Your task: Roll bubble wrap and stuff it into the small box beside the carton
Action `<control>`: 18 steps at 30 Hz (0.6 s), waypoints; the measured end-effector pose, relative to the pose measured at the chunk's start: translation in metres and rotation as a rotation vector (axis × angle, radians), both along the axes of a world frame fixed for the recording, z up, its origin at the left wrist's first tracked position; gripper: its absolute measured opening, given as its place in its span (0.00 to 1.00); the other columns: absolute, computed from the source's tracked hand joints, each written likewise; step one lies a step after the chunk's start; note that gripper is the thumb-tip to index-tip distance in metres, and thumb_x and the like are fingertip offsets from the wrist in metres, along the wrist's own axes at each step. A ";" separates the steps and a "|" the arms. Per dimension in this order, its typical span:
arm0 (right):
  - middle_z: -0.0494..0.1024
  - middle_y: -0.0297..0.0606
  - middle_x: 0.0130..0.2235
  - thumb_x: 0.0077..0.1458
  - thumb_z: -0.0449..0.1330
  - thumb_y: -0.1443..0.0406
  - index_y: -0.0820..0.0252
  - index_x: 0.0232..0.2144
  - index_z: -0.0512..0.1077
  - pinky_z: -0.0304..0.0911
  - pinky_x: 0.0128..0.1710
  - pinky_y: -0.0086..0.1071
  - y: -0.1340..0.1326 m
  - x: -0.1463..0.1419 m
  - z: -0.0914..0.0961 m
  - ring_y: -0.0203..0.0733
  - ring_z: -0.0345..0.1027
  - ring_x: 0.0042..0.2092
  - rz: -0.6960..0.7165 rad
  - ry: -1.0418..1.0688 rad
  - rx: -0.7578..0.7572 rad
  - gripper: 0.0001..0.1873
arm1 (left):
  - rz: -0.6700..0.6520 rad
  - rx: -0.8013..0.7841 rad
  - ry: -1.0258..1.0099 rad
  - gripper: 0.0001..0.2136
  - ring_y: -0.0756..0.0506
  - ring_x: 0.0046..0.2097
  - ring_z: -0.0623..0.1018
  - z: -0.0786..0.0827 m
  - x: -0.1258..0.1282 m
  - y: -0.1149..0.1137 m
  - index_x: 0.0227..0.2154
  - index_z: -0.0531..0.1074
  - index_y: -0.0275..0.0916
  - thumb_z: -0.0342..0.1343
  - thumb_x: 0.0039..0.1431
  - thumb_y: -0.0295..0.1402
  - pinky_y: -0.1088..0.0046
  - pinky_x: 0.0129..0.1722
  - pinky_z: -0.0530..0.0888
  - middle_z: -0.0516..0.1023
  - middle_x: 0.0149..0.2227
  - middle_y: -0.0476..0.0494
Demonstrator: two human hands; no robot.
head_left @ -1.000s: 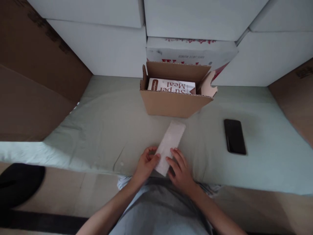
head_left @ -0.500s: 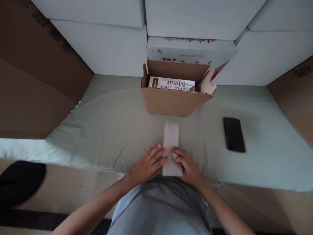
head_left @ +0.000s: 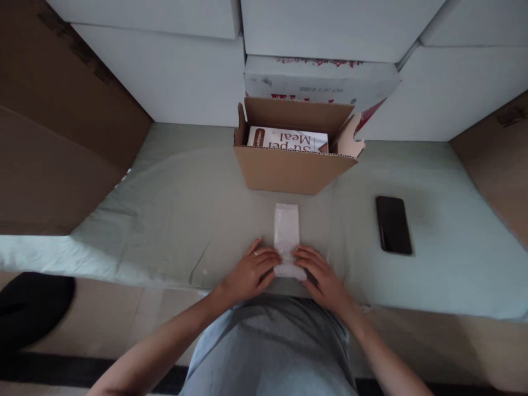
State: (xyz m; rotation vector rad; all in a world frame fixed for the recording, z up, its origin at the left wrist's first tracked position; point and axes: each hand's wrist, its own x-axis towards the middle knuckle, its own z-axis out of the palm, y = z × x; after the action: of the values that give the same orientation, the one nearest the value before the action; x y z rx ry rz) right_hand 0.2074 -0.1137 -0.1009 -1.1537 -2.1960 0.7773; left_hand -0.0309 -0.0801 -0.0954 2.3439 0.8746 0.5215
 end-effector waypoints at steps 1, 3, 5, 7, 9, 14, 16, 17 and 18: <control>0.71 0.45 0.53 0.56 0.53 0.68 0.58 0.49 0.65 0.59 0.57 0.49 0.000 -0.001 0.000 0.46 0.57 0.60 -0.025 0.015 -0.025 0.17 | 0.035 -0.024 -0.024 0.12 0.46 0.51 0.73 0.000 0.002 0.001 0.45 0.69 0.39 0.46 0.61 0.30 0.52 0.63 0.53 0.78 0.44 0.42; 0.72 0.44 0.52 0.59 0.52 0.66 0.56 0.52 0.63 0.61 0.55 0.47 0.001 -0.003 -0.002 0.45 0.61 0.57 -0.113 0.039 -0.070 0.18 | 0.125 -0.049 -0.062 0.11 0.46 0.47 0.75 -0.001 0.008 0.004 0.43 0.70 0.38 0.46 0.61 0.30 0.52 0.62 0.55 0.78 0.41 0.43; 0.72 0.45 0.50 0.60 0.51 0.65 0.55 0.56 0.59 0.64 0.53 0.45 0.001 -0.007 -0.006 0.45 0.65 0.54 -0.235 0.071 -0.070 0.21 | 0.242 -0.066 -0.083 0.09 0.46 0.41 0.76 -0.003 0.014 0.008 0.41 0.70 0.38 0.47 0.61 0.30 0.52 0.60 0.60 0.79 0.36 0.44; 0.72 0.46 0.49 0.59 0.52 0.66 0.54 0.58 0.56 0.65 0.51 0.45 0.000 -0.010 -0.009 0.45 0.66 0.52 -0.347 0.099 0.001 0.24 | 0.343 -0.090 -0.084 0.08 0.47 0.35 0.76 -0.004 0.021 0.013 0.37 0.71 0.38 0.47 0.60 0.30 0.54 0.57 0.64 0.78 0.31 0.45; 0.70 0.46 0.51 0.58 0.53 0.67 0.53 0.58 0.56 0.64 0.52 0.47 -0.001 -0.011 -0.010 0.47 0.65 0.54 -0.390 0.087 0.129 0.26 | 0.396 -0.128 -0.060 0.07 0.48 0.30 0.75 -0.002 0.026 0.018 0.33 0.71 0.38 0.48 0.59 0.30 0.57 0.55 0.66 0.77 0.27 0.47; 0.66 0.43 0.58 0.55 0.54 0.71 0.52 0.59 0.57 0.58 0.57 0.50 -0.002 -0.012 -0.003 0.49 0.52 0.63 -0.199 -0.161 0.311 0.30 | 0.441 -0.225 0.066 0.08 0.47 0.29 0.74 0.008 0.033 0.033 0.27 0.72 0.36 0.49 0.57 0.28 0.62 0.47 0.70 0.76 0.24 0.46; 0.65 0.41 0.59 0.56 0.52 0.70 0.53 0.60 0.56 0.55 0.59 0.51 0.002 -0.013 -0.001 0.48 0.48 0.65 -0.131 -0.264 0.275 0.29 | 0.449 -0.238 0.081 0.08 0.46 0.29 0.73 0.011 0.035 0.037 0.25 0.73 0.36 0.50 0.56 0.28 0.64 0.43 0.71 0.76 0.24 0.45; 0.64 0.40 0.60 0.57 0.51 0.70 0.53 0.60 0.56 0.53 0.60 0.53 0.005 -0.014 0.000 0.48 0.47 0.65 -0.110 -0.303 0.247 0.29 | 0.452 -0.246 0.086 0.08 0.47 0.28 0.73 0.012 0.035 0.038 0.25 0.73 0.36 0.50 0.55 0.28 0.65 0.41 0.71 0.76 0.24 0.45; 0.63 0.40 0.61 0.57 0.50 0.70 0.53 0.60 0.55 0.52 0.60 0.54 0.008 -0.014 0.001 0.47 0.47 0.65 -0.091 -0.331 0.218 0.29 | 0.455 -0.254 0.089 0.08 0.47 0.28 0.73 0.012 0.035 0.039 0.24 0.73 0.36 0.50 0.55 0.28 0.66 0.40 0.71 0.75 0.23 0.46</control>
State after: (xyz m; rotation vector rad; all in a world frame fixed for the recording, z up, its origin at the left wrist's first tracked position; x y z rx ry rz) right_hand 0.1932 -0.1057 -0.1003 -1.3335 -2.4006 0.3139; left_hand 0.0046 -0.0408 -0.0835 1.9514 1.4404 0.4540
